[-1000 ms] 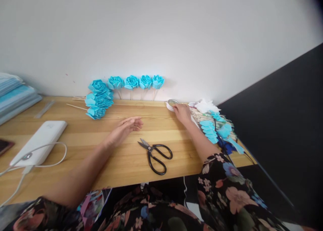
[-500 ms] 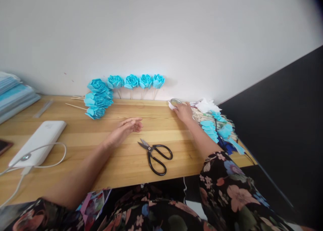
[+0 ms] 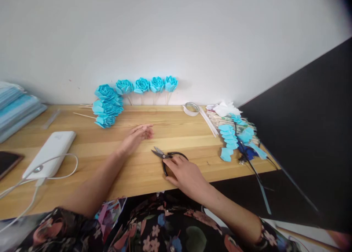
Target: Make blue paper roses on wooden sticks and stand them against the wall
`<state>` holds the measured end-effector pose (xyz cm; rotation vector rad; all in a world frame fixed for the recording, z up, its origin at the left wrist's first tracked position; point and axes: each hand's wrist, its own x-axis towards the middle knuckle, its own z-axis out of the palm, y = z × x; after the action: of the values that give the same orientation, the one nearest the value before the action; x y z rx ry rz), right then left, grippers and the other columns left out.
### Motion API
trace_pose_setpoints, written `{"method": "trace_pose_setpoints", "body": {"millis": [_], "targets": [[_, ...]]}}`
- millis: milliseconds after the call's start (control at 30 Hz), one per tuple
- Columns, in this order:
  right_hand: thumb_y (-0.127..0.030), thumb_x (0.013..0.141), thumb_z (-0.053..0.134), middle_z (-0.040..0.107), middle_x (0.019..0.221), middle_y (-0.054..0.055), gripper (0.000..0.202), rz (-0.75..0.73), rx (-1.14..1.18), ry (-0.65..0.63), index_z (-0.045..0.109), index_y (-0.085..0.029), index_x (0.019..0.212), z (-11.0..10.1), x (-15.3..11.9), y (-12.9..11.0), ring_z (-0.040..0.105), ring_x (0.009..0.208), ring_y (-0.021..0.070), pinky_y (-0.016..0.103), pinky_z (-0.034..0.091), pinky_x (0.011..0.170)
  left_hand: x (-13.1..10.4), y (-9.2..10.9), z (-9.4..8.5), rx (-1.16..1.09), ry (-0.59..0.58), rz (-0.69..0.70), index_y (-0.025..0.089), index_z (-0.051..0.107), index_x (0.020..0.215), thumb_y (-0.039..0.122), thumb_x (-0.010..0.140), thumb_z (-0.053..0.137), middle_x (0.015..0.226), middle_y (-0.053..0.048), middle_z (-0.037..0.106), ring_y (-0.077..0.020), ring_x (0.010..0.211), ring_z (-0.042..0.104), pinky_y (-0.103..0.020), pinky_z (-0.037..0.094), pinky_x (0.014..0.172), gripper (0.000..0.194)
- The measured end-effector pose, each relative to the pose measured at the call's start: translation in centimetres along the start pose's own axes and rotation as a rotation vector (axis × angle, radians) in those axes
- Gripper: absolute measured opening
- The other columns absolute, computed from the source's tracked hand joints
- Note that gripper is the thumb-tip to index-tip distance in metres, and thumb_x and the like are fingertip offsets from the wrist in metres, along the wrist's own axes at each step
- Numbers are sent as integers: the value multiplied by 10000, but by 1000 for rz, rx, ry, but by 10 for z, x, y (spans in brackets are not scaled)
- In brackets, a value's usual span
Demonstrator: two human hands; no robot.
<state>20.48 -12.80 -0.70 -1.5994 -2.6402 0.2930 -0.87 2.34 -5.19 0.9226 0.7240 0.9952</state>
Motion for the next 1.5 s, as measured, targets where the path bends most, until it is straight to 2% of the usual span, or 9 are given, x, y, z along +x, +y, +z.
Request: {"method": "trace_pose_setpoints", "body": {"millis": [200,333,433,567,733,933,1133,1333,1500], "targets": [[-266,890,660,685,1237,147,500,190,-15,72,579,-186,1377,13,-4,27,669,1105,323,437,579,873,2,-4,2,15,60,32,142,723,963,343,691,788,847,-55,722,-165,766,654,-308,486,772,344],[-243,880,621,696,1246,144,485,378,-96,174,579,-177,1359,12,-5,90,678,1111,318,422,564,882,2,-4,3,115,29,52,151,641,721,313,684,696,648,-14,631,-125,640,565,-267,425,684,175],[-306,919,593,719,1186,160,448,528,-187,230,589,-144,1336,6,5,141,701,1027,332,428,565,820,1,-5,3,163,-6,38,155,606,682,303,677,649,572,11,565,-104,572,483,-251,359,623,154],[-324,965,532,733,1106,196,394,532,-294,346,637,-91,1265,-4,26,172,688,994,365,472,553,832,0,-8,1,220,-38,17,160,586,692,299,689,601,527,46,485,-85,519,392,-242,273,574,140],[-211,971,423,731,1124,161,320,210,-123,495,672,-126,1154,-2,67,144,681,1059,319,438,536,922,-2,-7,2,283,-59,-21,161,596,702,325,695,574,533,53,444,-86,521,357,-243,252,559,166],[-217,942,396,785,991,66,286,-44,184,224,676,-217,996,19,119,101,750,877,250,360,559,755,-3,-2,4,372,-119,-34,164,642,718,175,780,533,581,40,477,-100,563,375,-253,279,578,126],[-249,930,376,798,937,31,317,-95,240,193,691,-235,896,34,134,97,762,840,240,348,557,721,-3,-2,1,442,-170,17,157,679,727,43,824,506,722,12,634,-117,677,516,-252,398,688,229],[-268,941,393,806,973,52,344,-90,214,231,731,-235,997,37,131,102,770,857,233,324,570,722,-2,-2,3,651,-180,97,142,707,730,1,823,510,761,-12,706,-123,711,584,-221,460,694,259],[-337,977,427,805,1051,54,341,-75,236,260,733,-250,1100,38,131,98,774,887,239,333,592,733,-22,15,-1,871,-11,250,136,733,899,73,861,479,800,-36,724,-141,686,592,-252,468,715,265]]}}
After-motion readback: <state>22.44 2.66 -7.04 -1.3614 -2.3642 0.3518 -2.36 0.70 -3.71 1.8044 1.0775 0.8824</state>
